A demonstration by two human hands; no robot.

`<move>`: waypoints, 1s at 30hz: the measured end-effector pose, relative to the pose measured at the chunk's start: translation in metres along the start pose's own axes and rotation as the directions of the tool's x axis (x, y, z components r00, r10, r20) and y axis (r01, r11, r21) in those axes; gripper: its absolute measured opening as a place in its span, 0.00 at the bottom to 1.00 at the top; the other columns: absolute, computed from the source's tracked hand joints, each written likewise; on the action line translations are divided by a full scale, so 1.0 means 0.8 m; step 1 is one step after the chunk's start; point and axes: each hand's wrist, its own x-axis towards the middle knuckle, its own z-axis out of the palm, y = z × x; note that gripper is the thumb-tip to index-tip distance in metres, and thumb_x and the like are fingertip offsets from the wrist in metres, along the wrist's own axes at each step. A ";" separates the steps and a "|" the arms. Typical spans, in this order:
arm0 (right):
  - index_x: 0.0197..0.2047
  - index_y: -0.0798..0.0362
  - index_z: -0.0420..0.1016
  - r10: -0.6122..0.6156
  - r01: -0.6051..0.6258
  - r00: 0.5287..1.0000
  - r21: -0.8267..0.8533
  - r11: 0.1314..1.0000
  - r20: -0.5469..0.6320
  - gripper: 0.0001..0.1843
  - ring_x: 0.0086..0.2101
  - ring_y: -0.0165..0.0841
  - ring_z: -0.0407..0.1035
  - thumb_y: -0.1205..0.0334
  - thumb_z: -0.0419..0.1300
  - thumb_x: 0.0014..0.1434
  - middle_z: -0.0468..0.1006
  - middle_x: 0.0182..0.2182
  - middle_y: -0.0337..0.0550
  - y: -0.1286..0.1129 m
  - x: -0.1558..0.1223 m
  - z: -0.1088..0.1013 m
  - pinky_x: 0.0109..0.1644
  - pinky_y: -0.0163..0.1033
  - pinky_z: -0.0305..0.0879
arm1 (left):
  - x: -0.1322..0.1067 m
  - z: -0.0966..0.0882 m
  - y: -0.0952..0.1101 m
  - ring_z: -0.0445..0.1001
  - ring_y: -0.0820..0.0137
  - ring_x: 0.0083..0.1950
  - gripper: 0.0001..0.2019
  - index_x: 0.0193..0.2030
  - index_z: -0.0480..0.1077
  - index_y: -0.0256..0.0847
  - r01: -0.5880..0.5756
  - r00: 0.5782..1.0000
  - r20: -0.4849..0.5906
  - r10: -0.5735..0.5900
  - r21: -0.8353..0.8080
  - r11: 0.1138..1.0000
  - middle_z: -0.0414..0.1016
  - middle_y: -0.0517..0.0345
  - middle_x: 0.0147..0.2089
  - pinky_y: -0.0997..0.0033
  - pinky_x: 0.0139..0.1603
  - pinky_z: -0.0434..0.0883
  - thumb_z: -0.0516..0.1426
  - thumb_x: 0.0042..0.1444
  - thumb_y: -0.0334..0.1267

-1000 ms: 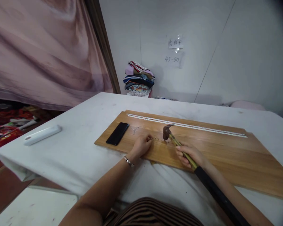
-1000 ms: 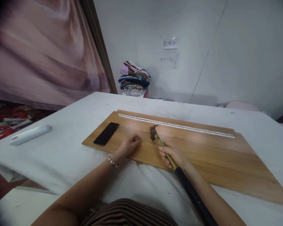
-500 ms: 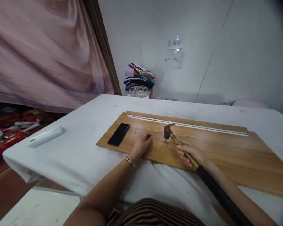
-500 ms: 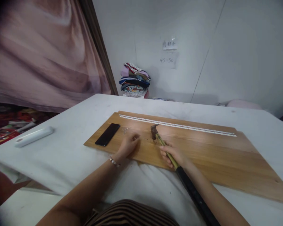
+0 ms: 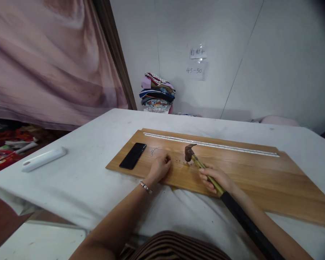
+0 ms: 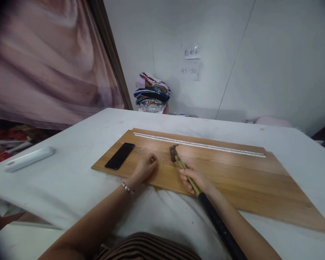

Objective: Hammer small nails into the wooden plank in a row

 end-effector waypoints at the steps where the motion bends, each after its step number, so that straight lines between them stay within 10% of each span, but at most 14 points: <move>1: 0.31 0.50 0.58 0.008 -0.008 1.000 -0.001 1.000 -0.001 0.18 0.11 0.19 0.52 0.53 0.64 0.48 0.63 0.18 0.26 0.001 0.001 0.000 0.09 0.24 0.49 | 0.000 0.000 -0.001 0.72 0.70 0.34 0.04 0.33 0.70 0.41 -0.001 1.000 0.001 0.001 0.001 1.000 0.75 0.59 0.31 0.73 0.36 0.65 0.54 0.52 0.32; 30: 0.32 0.50 0.58 0.027 -0.027 1.000 -0.001 1.000 -0.006 0.19 0.10 0.19 0.51 0.52 0.64 0.47 0.61 0.18 0.26 0.003 0.003 -0.002 0.09 0.25 0.48 | 0.004 0.006 -0.011 0.73 0.68 0.36 0.09 0.39 0.73 0.40 -0.071 0.996 -0.055 0.065 -0.111 0.991 0.77 0.57 0.35 0.69 0.41 0.69 0.54 0.53 0.34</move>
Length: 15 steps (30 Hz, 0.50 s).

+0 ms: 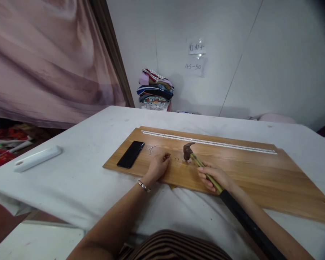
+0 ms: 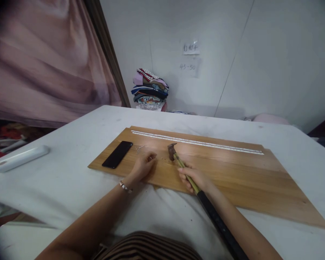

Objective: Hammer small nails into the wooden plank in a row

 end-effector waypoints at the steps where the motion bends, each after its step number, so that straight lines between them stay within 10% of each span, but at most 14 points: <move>1: 0.32 0.50 0.58 0.012 -0.012 1.000 -0.002 1.000 -0.002 0.18 0.10 0.19 0.51 0.52 0.64 0.47 0.61 0.18 0.26 0.001 0.001 0.000 0.09 0.25 0.47 | 0.000 0.000 0.000 0.73 0.68 0.36 0.08 0.39 0.73 0.40 0.001 1.000 0.005 -0.001 -0.005 1.000 0.77 0.57 0.35 0.68 0.41 0.69 0.54 0.53 0.34; 15: 0.36 0.50 0.61 -0.002 0.002 1.000 0.005 1.000 0.027 0.17 0.11 0.19 0.52 0.54 0.64 0.49 0.63 0.19 0.26 -0.003 0.000 -0.003 0.09 0.25 0.50 | -0.001 -0.003 0.009 0.69 0.70 0.31 0.03 0.31 0.70 0.41 0.062 0.998 0.011 -0.062 -0.046 0.997 0.72 0.61 0.27 0.71 0.34 0.66 0.55 0.51 0.34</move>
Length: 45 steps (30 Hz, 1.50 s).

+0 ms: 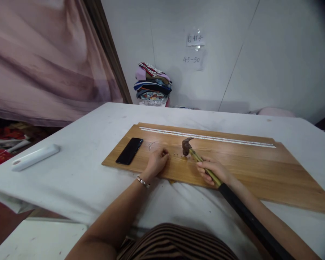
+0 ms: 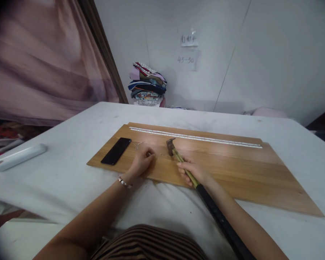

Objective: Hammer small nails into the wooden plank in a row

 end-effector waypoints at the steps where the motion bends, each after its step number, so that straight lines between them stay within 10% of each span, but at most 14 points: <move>1: 0.34 0.50 0.60 0.012 -0.012 1.000 -0.007 1.000 -0.003 0.17 0.11 0.19 0.52 0.54 0.64 0.48 0.63 0.18 0.26 0.001 0.001 0.001 0.09 0.25 0.49 | 0.000 0.000 0.001 0.69 0.70 0.30 0.03 0.31 0.70 0.41 0.007 1.000 0.004 -0.007 0.000 1.000 0.72 0.61 0.27 0.71 0.34 0.66 0.55 0.51 0.34; 45: 0.31 0.50 0.59 0.006 -0.006 1.000 -0.032 0.999 -0.010 0.17 0.10 0.19 0.51 0.52 0.63 0.49 0.61 0.18 0.26 0.000 -0.001 0.002 0.10 0.25 0.48 | 0.003 0.003 -0.009 0.71 0.70 0.34 0.07 0.32 0.73 0.41 -0.024 0.999 0.033 0.026 -0.078 0.997 0.76 0.60 0.31 0.71 0.37 0.67 0.54 0.53 0.39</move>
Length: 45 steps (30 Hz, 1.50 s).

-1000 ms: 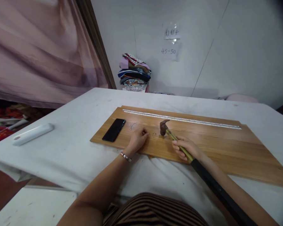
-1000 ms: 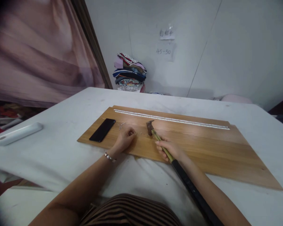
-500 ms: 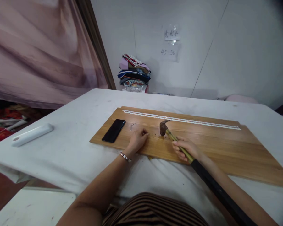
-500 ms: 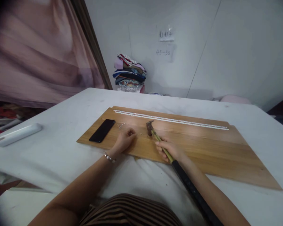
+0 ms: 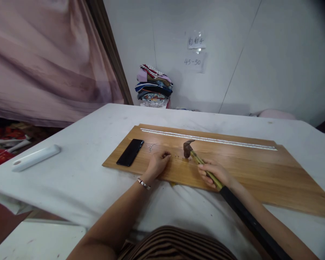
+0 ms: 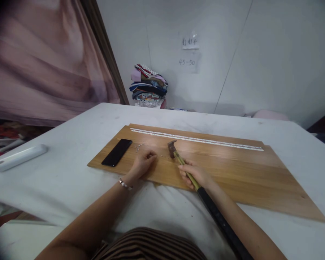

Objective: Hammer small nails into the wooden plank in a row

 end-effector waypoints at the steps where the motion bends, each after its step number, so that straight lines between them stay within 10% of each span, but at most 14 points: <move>1: 0.31 0.50 0.59 0.008 -0.008 1.000 0.001 1.000 -0.004 0.17 0.10 0.19 0.50 0.52 0.63 0.48 0.60 0.17 0.26 0.001 0.001 0.000 0.10 0.25 0.48 | 0.000 0.000 0.000 0.71 0.70 0.33 0.08 0.33 0.74 0.41 0.003 1.000 -0.002 -0.003 -0.001 1.000 0.76 0.60 0.31 0.71 0.37 0.67 0.54 0.53 0.39; 45: 0.28 0.50 0.58 -0.003 0.004 0.999 -0.016 1.000 0.043 0.17 0.10 0.19 0.49 0.51 0.62 0.51 0.59 0.15 0.26 0.006 0.004 -0.005 0.09 0.25 0.49 | 0.000 0.001 -0.002 0.76 0.66 0.43 0.10 0.39 0.77 0.41 0.005 1.000 -0.006 -0.005 0.010 1.000 0.80 0.56 0.40 0.66 0.48 0.71 0.54 0.56 0.36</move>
